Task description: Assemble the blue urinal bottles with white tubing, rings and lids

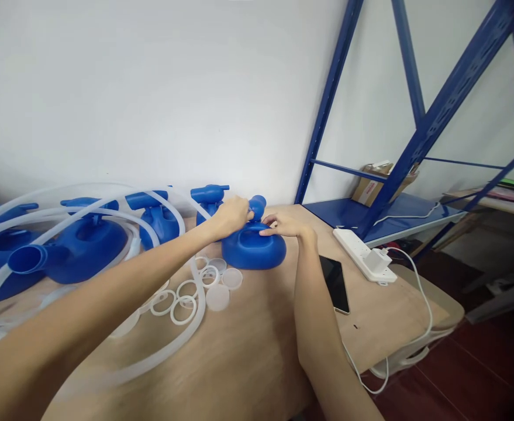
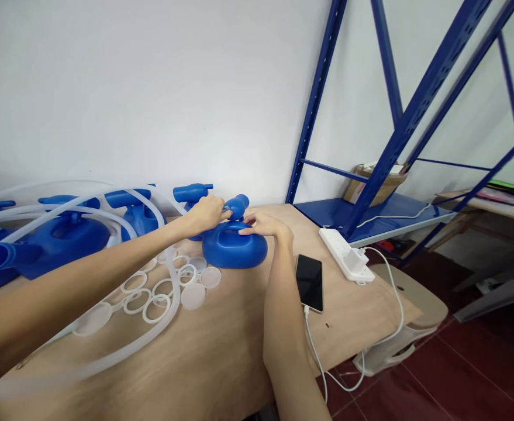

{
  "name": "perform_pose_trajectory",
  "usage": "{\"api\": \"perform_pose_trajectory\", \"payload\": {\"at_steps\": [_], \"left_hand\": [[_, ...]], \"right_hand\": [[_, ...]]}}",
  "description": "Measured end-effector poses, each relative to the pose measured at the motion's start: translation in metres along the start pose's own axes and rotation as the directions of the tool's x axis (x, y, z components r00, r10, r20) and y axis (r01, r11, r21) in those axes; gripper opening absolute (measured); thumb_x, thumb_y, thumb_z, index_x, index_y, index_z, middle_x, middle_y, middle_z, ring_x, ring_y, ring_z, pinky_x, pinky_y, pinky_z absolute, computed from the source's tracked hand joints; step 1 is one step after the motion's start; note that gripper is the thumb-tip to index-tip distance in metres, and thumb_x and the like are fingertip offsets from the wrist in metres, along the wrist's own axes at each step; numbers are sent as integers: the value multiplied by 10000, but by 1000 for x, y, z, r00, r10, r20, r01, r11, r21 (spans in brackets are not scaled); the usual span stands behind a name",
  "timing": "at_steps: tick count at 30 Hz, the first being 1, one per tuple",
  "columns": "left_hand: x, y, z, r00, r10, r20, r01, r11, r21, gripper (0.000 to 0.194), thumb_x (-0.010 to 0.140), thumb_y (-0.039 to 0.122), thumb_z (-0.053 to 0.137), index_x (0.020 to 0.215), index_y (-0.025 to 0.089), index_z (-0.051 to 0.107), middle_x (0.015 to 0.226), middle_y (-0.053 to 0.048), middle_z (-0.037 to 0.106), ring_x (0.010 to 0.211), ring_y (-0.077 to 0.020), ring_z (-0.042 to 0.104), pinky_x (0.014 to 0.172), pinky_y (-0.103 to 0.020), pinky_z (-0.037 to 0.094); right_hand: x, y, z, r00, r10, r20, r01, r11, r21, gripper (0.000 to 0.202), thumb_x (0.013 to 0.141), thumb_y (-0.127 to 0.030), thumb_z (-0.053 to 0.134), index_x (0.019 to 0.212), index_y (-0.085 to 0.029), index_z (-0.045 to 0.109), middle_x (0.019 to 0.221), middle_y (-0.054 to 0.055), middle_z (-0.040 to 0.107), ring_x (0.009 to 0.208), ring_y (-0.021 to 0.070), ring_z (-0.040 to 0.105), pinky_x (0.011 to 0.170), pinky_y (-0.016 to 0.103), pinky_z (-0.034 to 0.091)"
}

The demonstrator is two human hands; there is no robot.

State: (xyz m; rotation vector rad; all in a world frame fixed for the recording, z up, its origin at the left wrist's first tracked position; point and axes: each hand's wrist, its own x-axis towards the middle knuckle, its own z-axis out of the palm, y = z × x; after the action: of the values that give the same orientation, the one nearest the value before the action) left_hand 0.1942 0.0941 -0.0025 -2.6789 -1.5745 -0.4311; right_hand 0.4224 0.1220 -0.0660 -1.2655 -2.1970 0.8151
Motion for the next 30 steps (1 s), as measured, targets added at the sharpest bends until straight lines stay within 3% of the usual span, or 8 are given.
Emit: {"api": "perform_pose_trajectory", "payload": {"at_steps": [4, 9, 15, 20, 23, 25, 28, 30], "left_hand": [[-18, 12, -11, 995, 67, 71, -73, 994, 82, 308, 940, 293, 584, 904, 73, 798, 927, -238, 772, 904, -351, 756, 743, -363, 515], [-23, 9, -54, 995, 47, 90, -63, 982, 180, 254, 941, 319, 637, 970, 118, 792, 957, -194, 773, 946, -341, 743, 796, -359, 523], [-25, -8, -134, 994, -110, -25, 113, 974, 195, 626, 728, 358, 899, 1256, 109, 675, 977, -125, 762, 984, -338, 752, 830, -322, 551], [-59, 0, -185, 990, -143, 2, 143, 989, -19, 509, 994, 436, 459, 1073, -12, 690, 993, -31, 718, 1037, -214, 760, 799, -203, 517], [-77, -1, -192, 981, -162, 107, 170, 983, -70, 673, 995, 392, 165, 1042, -35, 683, 940, 7, 683, 1016, -176, 760, 767, -203, 509], [-81, -7, -188, 973, -176, 150, 190, 978, -87, 650, 996, 381, 184, 1059, -26, 687, 887, 14, 664, 1009, -185, 764, 782, -230, 517], [-68, -25, -178, 974, -166, 157, 179, 981, -78, 428, 918, 417, 598, 1145, 72, 709, 895, -5, 707, 1031, -231, 757, 842, -268, 549], [-46, -39, -173, 981, -120, 153, 124, 992, -17, 525, 785, 385, 802, 1242, 147, 699, 960, -31, 734, 1092, -277, 728, 920, -318, 549]], "right_hand": [[6, 5, 7, 997, -21, -68, 22, 1000, 20, 455, 617, -577, 952, 852, -221, 796, 863, 6, 784, 812, 189, 669, 770, 325, 515], [4, -15, 9, 976, -43, -215, 54, 998, 45, 472, 786, -642, 805, 983, -216, 756, 1046, 56, 766, 1020, 260, 675, 928, 369, 496], [2, -57, -4, 832, -168, -528, 263, 958, 111, 512, 819, -710, 689, 883, -203, 661, 941, 38, 682, 951, 233, 617, 902, 353, 478], [-2, -77, -10, 782, -169, -600, 363, 906, 219, 547, 758, -754, 736, 812, -215, 656, 822, 12, 612, 805, 190, 552, 749, 312, 445], [-7, -76, -14, 765, -122, -632, 392, 867, 307, 564, 733, -761, 756, 794, -206, 678, 813, 20, 614, 739, 168, 528, 681, 303, 405], [-9, -71, -18, 728, -92, -680, 384, 876, 293, 550, 727, -743, 772, 777, -202, 686, 795, 21, 614, 730, 163, 524, 672, 303, 397], [-12, -61, -24, 664, -34, -747, 310, 922, 234, 515, 720, -708, 783, 772, -203, 695, 765, 19, 611, 718, 163, 513, 658, 305, 400], [-12, -52, -28, 628, 34, -777, 274, 925, 262, 508, 704, -694, 787, 767, -198, 692, 751, 18, 614, 692, 155, 505, 640, 305, 401]]}}
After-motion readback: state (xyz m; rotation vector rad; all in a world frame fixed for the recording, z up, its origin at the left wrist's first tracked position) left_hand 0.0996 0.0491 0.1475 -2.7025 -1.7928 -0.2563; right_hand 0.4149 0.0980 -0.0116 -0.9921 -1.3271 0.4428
